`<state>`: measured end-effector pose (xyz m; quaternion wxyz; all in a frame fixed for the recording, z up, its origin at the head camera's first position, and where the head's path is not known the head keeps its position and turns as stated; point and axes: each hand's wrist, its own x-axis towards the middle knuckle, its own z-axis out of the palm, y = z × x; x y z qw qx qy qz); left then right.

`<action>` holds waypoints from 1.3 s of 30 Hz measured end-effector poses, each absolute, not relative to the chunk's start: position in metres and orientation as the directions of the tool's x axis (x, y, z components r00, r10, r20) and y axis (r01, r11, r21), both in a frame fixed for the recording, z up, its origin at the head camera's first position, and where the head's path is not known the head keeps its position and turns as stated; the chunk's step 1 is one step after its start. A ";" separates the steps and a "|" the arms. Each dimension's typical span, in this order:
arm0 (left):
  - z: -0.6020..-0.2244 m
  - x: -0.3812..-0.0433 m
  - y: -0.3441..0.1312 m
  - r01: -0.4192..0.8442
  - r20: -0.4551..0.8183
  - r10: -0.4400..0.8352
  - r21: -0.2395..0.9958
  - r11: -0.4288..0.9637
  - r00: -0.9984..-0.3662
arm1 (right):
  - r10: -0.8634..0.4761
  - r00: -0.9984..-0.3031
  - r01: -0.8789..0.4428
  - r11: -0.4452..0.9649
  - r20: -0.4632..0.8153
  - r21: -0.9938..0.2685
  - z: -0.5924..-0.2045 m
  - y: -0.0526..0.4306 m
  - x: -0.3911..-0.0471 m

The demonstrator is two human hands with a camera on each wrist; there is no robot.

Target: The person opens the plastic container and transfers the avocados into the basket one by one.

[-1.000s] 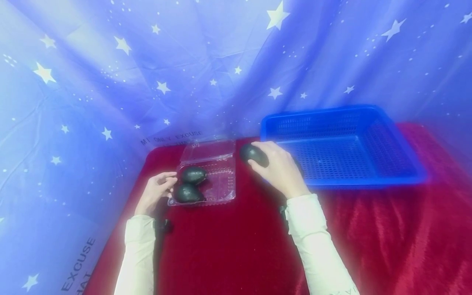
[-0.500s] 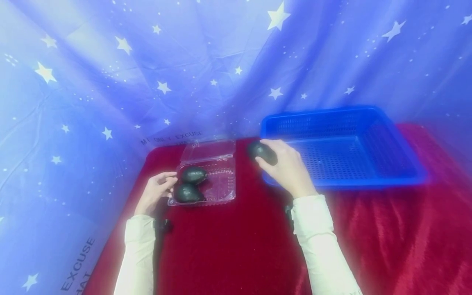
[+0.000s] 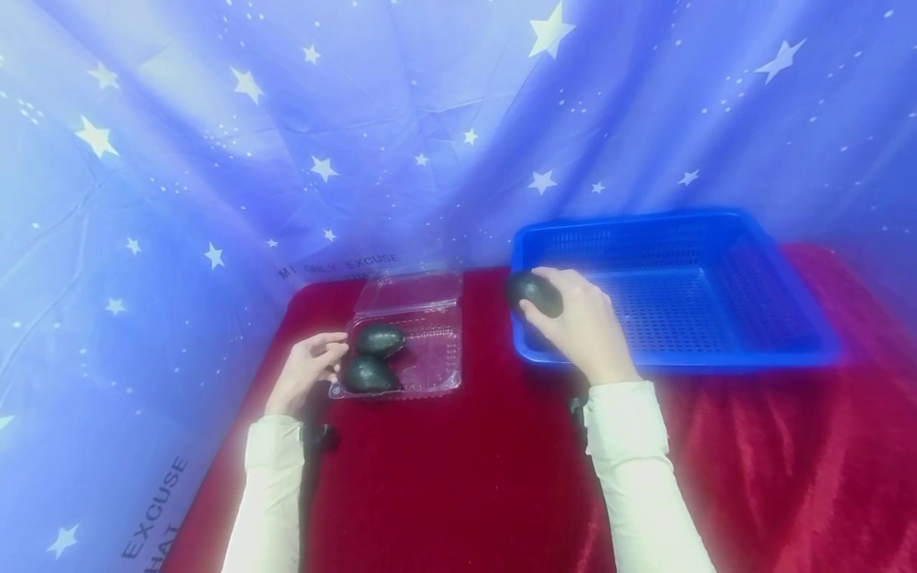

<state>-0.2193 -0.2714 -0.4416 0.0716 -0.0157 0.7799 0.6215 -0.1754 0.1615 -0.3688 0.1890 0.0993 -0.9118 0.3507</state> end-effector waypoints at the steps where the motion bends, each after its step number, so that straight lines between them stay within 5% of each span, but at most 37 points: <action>1: -0.442 -0.219 -0.271 -0.113 -0.131 0.065 0.967 0.228 -0.989 | -0.044 -0.911 -0.306 0.739 0.410 -0.600 -0.369 0.163 -0.175; 39: -0.443 -0.222 -0.273 -0.119 -0.137 0.064 0.965 0.232 -0.989 | -0.044 -0.980 -0.156 0.783 0.196 -0.601 -0.373 0.183 -0.175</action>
